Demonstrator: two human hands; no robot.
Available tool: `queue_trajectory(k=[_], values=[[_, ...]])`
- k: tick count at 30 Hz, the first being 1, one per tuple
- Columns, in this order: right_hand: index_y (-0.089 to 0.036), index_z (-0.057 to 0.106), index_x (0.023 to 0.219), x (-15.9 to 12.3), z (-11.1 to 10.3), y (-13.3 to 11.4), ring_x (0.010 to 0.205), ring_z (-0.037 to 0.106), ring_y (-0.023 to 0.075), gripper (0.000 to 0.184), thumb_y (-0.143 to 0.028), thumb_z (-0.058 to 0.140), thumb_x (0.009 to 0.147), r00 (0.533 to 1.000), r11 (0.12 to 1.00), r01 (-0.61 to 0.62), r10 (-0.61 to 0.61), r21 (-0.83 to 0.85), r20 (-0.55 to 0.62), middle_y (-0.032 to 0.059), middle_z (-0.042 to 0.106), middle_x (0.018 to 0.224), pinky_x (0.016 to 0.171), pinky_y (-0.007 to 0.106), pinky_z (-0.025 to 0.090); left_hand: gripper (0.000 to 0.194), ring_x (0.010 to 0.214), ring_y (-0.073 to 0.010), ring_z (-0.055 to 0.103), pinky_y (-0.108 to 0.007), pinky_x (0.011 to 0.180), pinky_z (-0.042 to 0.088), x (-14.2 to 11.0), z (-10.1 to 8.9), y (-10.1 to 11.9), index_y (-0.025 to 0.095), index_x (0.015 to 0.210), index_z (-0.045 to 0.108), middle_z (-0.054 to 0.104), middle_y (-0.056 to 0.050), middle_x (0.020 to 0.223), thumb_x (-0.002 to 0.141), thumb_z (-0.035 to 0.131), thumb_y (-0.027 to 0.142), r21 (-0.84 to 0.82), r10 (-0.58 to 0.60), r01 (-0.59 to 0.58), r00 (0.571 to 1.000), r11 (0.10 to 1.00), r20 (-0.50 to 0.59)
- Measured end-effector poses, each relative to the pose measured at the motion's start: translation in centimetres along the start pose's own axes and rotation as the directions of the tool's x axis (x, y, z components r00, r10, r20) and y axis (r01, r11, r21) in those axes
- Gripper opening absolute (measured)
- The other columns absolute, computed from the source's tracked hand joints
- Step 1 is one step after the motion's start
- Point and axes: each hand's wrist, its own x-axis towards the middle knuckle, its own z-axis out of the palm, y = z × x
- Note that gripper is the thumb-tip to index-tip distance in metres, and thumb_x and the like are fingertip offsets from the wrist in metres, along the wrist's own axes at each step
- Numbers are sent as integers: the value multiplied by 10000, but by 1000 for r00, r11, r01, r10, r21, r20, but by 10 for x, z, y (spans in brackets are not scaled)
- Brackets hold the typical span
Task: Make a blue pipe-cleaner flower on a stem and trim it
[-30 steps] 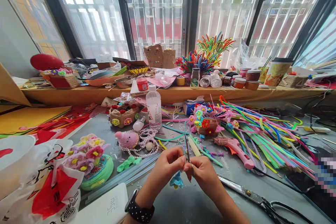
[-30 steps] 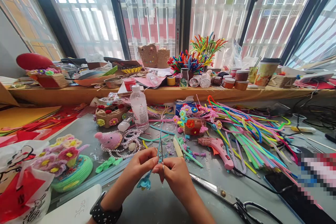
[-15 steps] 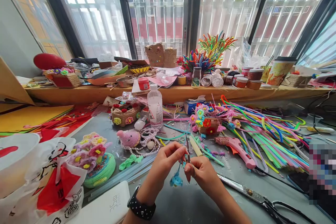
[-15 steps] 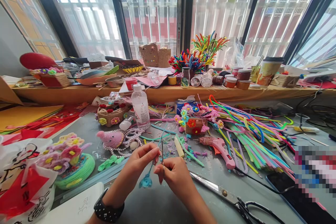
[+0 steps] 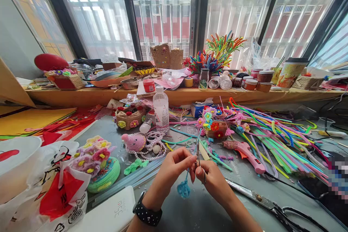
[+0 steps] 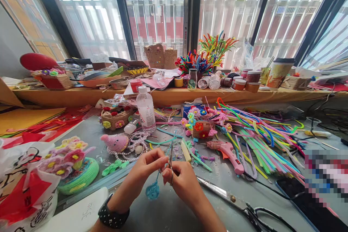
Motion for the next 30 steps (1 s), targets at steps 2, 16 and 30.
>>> queue_trajectory(k=[2, 16, 30], values=[[-145, 445, 457, 0, 0, 1, 448, 312, 84, 674, -742, 202, 651, 1000, 1000, 7, -7, 2, -4, -28, 329, 457, 439, 204, 246, 227, 415, -94, 501, -217, 475, 366, 0, 0, -1, 150, 568, 457, 530, 34, 472, 691, 566, 306, -11, -8, 8, 999, 1000, 36], [-160, 444, 332, 2, 1, 5, 413, 386, 92, 655, -721, 306, 640, 992, 998, -33, 27, -51, -124, -17, 393, 371, 458, 202, 305, 238, 483, -64, 412, -188, 487, 312, 2, -4, -1, 142, 533, 465, 462, 52, 476, 657, 600, 294, 51, -8, 10, 999, 999, -31], [-152, 449, 373, 1, 0, 4, 417, 365, 89, 656, -727, 284, 643, 996, 1000, -2, 0, -27, -91, -21, 373, 394, 426, 199, 270, 228, 483, -102, 501, -224, 510, 357, 1, -3, -3, 152, 585, 463, 506, 33, 507, 693, 557, 329, 2, -27, 27, 997, 1000, 77]])
